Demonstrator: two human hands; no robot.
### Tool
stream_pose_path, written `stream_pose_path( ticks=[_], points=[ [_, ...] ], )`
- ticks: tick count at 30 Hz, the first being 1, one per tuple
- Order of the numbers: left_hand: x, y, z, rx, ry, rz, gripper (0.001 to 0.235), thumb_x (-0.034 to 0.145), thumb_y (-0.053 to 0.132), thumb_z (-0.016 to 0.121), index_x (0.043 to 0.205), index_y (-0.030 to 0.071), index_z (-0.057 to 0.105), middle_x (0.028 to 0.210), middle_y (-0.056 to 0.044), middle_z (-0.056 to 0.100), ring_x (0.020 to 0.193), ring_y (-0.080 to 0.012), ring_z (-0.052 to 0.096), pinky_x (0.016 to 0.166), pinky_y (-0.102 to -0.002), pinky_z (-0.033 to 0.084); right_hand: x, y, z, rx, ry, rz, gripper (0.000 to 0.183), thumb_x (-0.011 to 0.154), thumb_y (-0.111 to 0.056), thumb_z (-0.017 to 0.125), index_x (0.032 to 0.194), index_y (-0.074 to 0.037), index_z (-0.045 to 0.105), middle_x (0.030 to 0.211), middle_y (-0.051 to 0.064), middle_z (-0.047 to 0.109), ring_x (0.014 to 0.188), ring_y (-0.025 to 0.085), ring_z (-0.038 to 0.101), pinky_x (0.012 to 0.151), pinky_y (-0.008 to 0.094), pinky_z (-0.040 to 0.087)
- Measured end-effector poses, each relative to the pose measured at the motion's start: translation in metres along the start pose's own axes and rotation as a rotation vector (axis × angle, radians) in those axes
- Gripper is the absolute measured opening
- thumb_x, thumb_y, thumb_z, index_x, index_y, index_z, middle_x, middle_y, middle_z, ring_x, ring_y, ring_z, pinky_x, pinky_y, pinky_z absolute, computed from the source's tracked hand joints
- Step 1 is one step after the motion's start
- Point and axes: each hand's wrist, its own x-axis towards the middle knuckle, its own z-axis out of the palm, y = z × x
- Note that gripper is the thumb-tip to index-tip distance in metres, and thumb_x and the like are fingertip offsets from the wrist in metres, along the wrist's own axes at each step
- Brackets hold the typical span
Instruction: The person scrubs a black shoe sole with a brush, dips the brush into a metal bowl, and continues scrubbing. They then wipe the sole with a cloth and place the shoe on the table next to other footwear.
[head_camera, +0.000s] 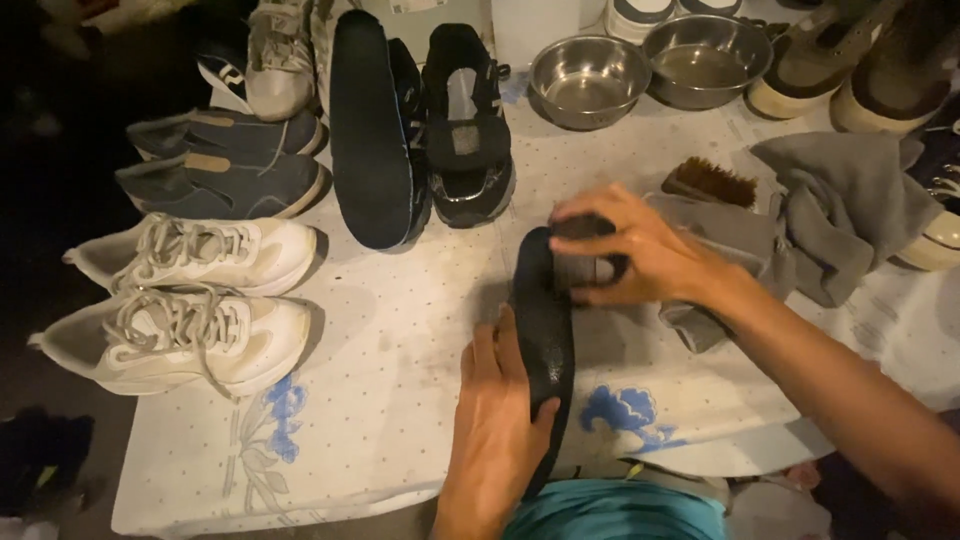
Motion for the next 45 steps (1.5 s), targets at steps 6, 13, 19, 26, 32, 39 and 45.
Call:
stream_pose_path(
  ticks=[6, 13, 19, 26, 32, 39, 45],
  points=[
    [0.001, -0.001, -0.001, 0.013, -0.005, -0.007, 0.106, 0.078, 0.019, 0.088, 0.157, -0.008, 0.023, 0.143, -0.025, 0.036, 0.119, -0.0445, 0.048, 0.099, -0.049, 0.044, 0.004, -0.011, -0.004, -0.002, -0.052, 0.153, 0.064, 0.079, -0.036, 0.090, 0.137, -0.026, 0.066, 0.141, 0.013, 0.057, 0.117, 0.034, 0.050, 0.098, 0.048, 0.049],
    [-0.003, -0.006, 0.004, -0.040, -0.005, -0.025, 0.107, 0.077, 0.020, 0.091, 0.155, -0.010, 0.026, 0.140, -0.026, 0.039, 0.121, -0.0457, 0.048, 0.104, -0.048, 0.042, -0.007, -0.035, 0.003, 0.074, -0.013, 0.147, 0.068, 0.068, -0.033, 0.098, 0.128, -0.014, 0.072, 0.137, 0.012, 0.059, 0.110, 0.029, 0.059, 0.090, 0.044, 0.047],
    [0.002, -0.006, -0.003, -0.036, -0.037, -0.050, 0.106, 0.081, 0.024, 0.090, 0.157, -0.010, 0.023, 0.135, -0.023, 0.039, 0.120, -0.0438, 0.048, 0.101, -0.048, 0.045, -0.001, -0.052, -0.006, 0.273, -0.101, 0.260, 0.057, 0.073, -0.046, 0.088, 0.116, -0.011, 0.080, 0.134, 0.003, 0.058, 0.110, 0.022, 0.051, 0.096, 0.038, 0.046],
    [0.001, -0.006, -0.004, -0.065, -0.066, -0.081, 0.104, 0.082, 0.023, 0.087, 0.157, -0.009, 0.022, 0.140, -0.024, 0.038, 0.124, -0.0441, 0.045, 0.103, -0.048, 0.043, -0.007, -0.065, -0.004, 0.255, -0.129, 0.251, 0.059, 0.074, -0.045, 0.087, 0.121, -0.010, 0.076, 0.139, 0.007, 0.052, 0.119, 0.022, 0.050, 0.103, 0.038, 0.046],
    [0.000, -0.009, -0.002, -0.093, -0.054, -0.081, 0.104, 0.081, 0.022, 0.087, 0.157, -0.009, 0.023, 0.138, -0.023, 0.039, 0.123, -0.0446, 0.046, 0.100, -0.050, 0.045, -0.010, -0.068, -0.002, 0.154, -0.054, 0.144, 0.058, 0.076, -0.039, 0.089, 0.124, -0.010, 0.074, 0.141, 0.012, 0.056, 0.122, 0.033, 0.051, 0.101, 0.048, 0.051],
    [-0.003, -0.021, 0.011, -0.006, -0.031, -0.057, 0.113, 0.079, 0.035, 0.091, 0.157, -0.009, 0.023, 0.152, -0.027, 0.034, 0.131, -0.0488, 0.043, 0.104, -0.050, 0.044, -0.008, -0.071, -0.006, 0.476, -0.187, 0.397, 0.058, 0.075, -0.039, 0.084, 0.123, -0.009, 0.074, 0.143, 0.005, 0.047, 0.127, 0.022, 0.045, 0.112, 0.039, 0.044],
    [-0.001, -0.025, 0.010, 0.053, -0.044, -0.046, 0.113, 0.078, 0.041, 0.092, 0.155, -0.009, 0.026, 0.151, -0.026, 0.038, 0.126, -0.0476, 0.050, 0.090, -0.052, 0.054, -0.002, -0.026, 0.009, -0.009, -0.088, 0.156, 0.075, 0.067, -0.041, 0.094, 0.134, -0.021, 0.066, 0.146, 0.010, 0.056, 0.130, 0.028, 0.052, 0.106, 0.048, 0.046]
  ],
)
